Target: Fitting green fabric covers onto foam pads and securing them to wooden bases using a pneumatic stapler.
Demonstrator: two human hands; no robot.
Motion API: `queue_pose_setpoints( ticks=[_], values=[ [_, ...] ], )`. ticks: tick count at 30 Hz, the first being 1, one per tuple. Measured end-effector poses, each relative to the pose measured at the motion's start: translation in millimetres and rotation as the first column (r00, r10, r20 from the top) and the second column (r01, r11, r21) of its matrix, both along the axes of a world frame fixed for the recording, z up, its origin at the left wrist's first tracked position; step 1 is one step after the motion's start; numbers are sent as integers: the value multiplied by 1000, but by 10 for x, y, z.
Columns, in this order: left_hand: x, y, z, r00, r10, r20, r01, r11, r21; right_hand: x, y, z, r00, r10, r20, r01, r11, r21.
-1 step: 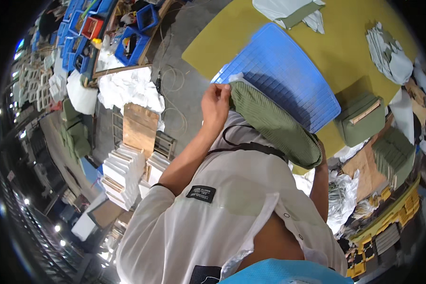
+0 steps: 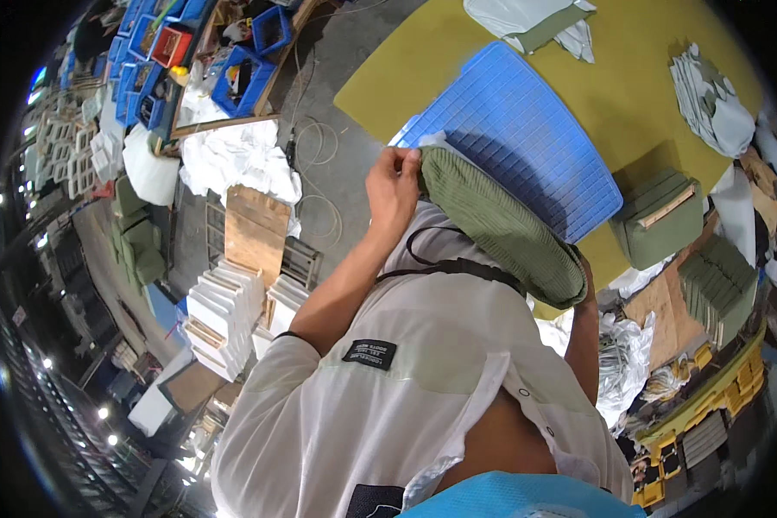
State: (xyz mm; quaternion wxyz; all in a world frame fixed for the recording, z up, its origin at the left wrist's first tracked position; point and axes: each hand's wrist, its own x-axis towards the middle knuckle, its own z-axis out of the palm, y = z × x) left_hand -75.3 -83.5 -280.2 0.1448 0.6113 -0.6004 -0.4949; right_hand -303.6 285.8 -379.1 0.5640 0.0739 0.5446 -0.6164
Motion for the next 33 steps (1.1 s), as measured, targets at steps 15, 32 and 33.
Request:
queue_pose_setpoints(
  ticks=[15,32,33],
  values=[
    [-51,-748,-1963,810,-553,194,552,831,66,228,-6,-350,962,-257,87,256,966,27],
    [-1983,109,-891,-289,-939,-189,939,-316,134,1523,-355,-363,576,-728,-372,817,495,296],
    [-2037,456,-906,-385,-910,-153,895,-409,181,1607,-383,-282,527,-779,-339,834,397,385]
  ],
)
